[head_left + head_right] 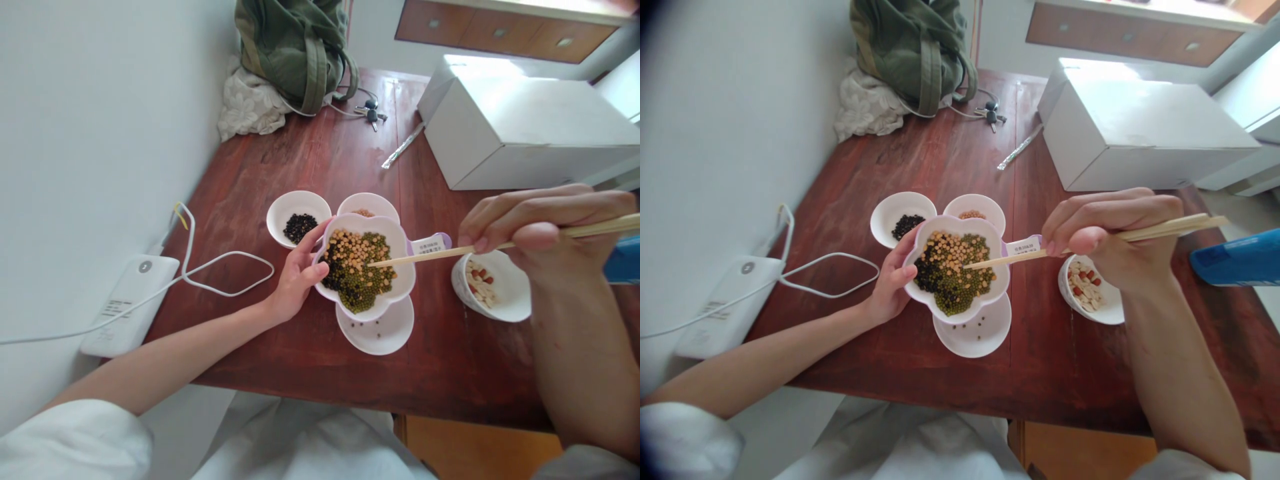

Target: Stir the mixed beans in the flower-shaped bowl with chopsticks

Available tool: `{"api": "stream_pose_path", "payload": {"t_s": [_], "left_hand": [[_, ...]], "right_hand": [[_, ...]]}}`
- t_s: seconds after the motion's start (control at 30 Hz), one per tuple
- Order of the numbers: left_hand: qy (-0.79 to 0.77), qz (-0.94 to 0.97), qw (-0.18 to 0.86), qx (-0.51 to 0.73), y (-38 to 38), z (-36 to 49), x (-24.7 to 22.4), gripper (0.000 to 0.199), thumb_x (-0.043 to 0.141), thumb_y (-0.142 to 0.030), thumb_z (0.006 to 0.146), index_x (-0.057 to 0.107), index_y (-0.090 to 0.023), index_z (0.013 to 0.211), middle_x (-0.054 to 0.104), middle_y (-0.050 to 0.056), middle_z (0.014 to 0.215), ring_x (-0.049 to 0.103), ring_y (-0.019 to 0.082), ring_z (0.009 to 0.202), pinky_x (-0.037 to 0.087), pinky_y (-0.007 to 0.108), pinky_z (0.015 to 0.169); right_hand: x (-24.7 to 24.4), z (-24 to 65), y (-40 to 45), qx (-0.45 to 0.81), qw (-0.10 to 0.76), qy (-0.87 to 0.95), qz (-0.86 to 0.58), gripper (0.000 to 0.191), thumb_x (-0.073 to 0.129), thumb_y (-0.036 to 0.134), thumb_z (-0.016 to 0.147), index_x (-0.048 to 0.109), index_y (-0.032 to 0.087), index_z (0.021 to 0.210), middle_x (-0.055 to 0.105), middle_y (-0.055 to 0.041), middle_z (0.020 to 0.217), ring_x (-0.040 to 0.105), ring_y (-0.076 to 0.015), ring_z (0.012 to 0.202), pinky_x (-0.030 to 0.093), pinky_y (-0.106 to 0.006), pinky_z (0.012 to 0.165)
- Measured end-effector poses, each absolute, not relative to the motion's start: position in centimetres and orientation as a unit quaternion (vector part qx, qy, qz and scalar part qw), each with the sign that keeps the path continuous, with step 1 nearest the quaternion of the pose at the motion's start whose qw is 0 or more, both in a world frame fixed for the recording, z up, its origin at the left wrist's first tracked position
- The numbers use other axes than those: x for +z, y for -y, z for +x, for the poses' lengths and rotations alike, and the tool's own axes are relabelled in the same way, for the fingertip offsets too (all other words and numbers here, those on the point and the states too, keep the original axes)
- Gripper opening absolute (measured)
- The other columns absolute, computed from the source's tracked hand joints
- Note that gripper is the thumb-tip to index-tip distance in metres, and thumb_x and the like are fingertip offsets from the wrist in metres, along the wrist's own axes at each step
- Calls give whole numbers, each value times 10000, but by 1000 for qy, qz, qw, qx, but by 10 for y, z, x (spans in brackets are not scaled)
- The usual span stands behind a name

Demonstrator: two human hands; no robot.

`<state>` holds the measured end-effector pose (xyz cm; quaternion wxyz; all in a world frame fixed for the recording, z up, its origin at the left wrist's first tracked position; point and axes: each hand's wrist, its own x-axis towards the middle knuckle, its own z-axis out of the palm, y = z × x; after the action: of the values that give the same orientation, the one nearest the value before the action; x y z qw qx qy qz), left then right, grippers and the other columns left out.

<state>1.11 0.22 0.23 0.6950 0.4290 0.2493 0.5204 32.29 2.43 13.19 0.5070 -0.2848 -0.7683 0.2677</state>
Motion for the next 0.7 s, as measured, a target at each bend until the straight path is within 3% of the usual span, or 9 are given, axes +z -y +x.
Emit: {"api": "stream_pose_path", "payload": {"t_s": [0.17, 0.33, 0.43, 0.53, 0.7], "left_hand": [[-251, 410, 702, 525, -3, 13, 6, 704, 844, -483, 882, 684, -318, 1547, 732, 105, 1572, 623, 439, 1526, 498, 612, 1290], [-254, 395, 705, 531, -3, 13, 10, 674, 873, -461, 859, 722, -309, 1497, 736, 93, 1570, 614, 429, 1537, 474, 604, 1309], [-250, 394, 708, 531, -3, 14, 10, 647, 872, -445, 868, 731, -324, 1488, 744, 80, 1561, 616, 417, 1539, 470, 597, 1312], [-251, 392, 709, 530, -3, 14, 10, 655, 876, -451, 865, 731, -320, 1490, 748, 86, 1554, 620, 421, 1535, 470, 602, 1313], [-254, 389, 709, 531, -3, 14, 10, 663, 878, -458, 861, 729, -315, 1492, 745, 90, 1556, 624, 426, 1529, 474, 607, 1309]], "right_hand": [[131, 323, -26, 284, 457, 794, -281, 400, 819, 413, 999, 765, 173, 683, 759, -75, 655, 730, -232, 585, 551, -354, 514], [126, 326, -29, 301, 456, 792, -272, 451, 816, 511, 983, 785, 174, 684, 775, -74, 683, 741, -236, 592, 548, -345, 487], [125, 326, -30, 279, 492, 774, -285, 399, 836, 467, 975, 804, 182, 696, 763, -54, 665, 745, -238, 602, 554, -353, 482], [127, 325, -29, 288, 467, 784, -290, 406, 838, 464, 976, 803, 182, 686, 762, -55, 665, 737, -231, 587, 548, -351, 473], [126, 326, -31, 209, 570, 741, -287, 412, 856, 522, 948, 826, 205, 687, 748, -39, 650, 722, -225, 554, 512, -371, 463]]}}
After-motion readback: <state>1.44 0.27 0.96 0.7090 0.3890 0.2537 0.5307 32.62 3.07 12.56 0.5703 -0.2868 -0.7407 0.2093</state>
